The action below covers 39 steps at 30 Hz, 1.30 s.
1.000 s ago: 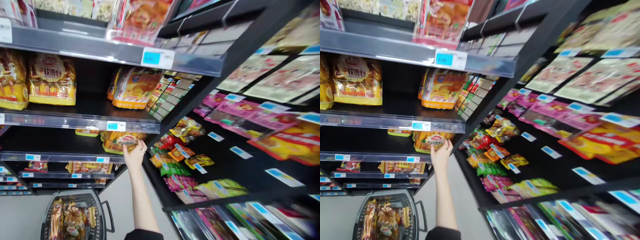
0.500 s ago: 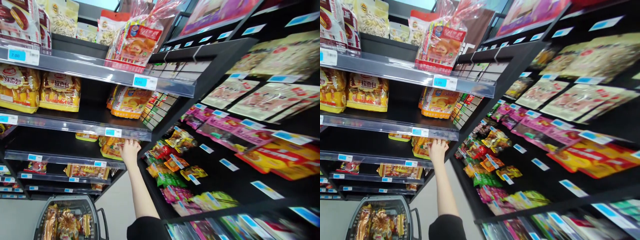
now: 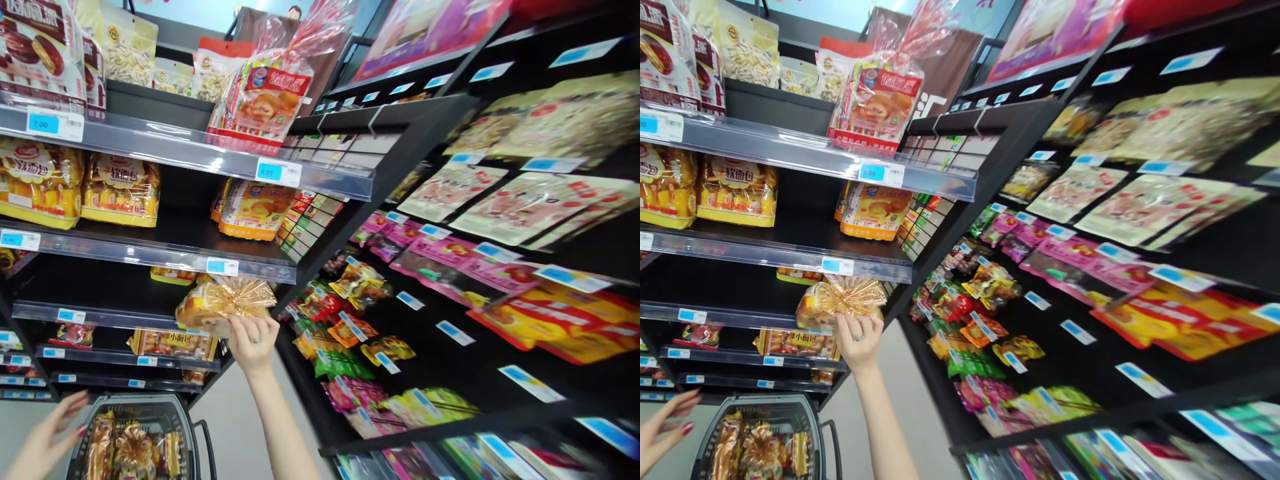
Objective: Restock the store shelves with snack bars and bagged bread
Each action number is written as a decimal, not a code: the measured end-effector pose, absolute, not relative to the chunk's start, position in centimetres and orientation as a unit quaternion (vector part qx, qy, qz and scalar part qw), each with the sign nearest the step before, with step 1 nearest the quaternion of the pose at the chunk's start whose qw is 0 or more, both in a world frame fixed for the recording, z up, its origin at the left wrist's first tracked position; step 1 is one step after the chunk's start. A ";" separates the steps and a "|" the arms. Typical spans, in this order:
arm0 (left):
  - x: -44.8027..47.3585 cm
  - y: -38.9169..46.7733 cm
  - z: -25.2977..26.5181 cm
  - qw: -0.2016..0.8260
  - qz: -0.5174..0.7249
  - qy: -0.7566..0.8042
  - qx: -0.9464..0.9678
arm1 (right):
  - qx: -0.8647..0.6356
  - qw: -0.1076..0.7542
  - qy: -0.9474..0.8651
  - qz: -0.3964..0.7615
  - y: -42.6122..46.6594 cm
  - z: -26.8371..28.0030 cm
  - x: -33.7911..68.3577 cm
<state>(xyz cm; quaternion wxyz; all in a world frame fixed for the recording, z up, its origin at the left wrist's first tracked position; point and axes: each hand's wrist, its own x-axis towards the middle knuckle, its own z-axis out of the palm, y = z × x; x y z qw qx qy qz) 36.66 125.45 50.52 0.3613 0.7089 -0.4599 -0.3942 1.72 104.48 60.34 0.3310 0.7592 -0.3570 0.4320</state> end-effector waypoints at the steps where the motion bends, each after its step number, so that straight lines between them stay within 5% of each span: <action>1: 35.2 124.1 51.4 0.362 -0.424 -0.501 0.662 | 0.760 0.324 -0.349 0.441 105.7 61.7 2.4; 5: 30.5 121.1 57.2 0.444 -0.414 -0.557 0.567 | 0.793 0.181 -0.351 0.463 111.0 67.3 5.4; 8: 29.6 122.7 61.3 0.435 -0.575 -0.499 0.481 | 0.809 0.038 -0.364 0.460 114.7 70.9 7.4; 13: 29.8 127.4 63.9 0.470 -0.691 -0.323 0.443 | 0.835 -0.015 -0.344 0.429 116.4 73.9 6.5; 16: 29.6 129.0 63.6 0.505 -0.716 -0.206 0.437 | 0.751 -0.135 -0.427 0.486 116.3 70.9 3.7; 19: 29.8 129.7 63.0 0.558 -0.692 -0.141 0.436 | 0.559 -0.375 -0.472 0.570 118.1 64.3 2.7; 23: 30.7 130.0 62.6 0.582 -0.632 -0.165 0.483 | 0.443 -0.670 -0.389 0.451 122.8 57.0 5.8; 39: 32.0 131.6 60.9 0.596 -0.634 -0.219 0.441 | 0.379 -0.685 -0.415 0.463 126.1 54.3 9.3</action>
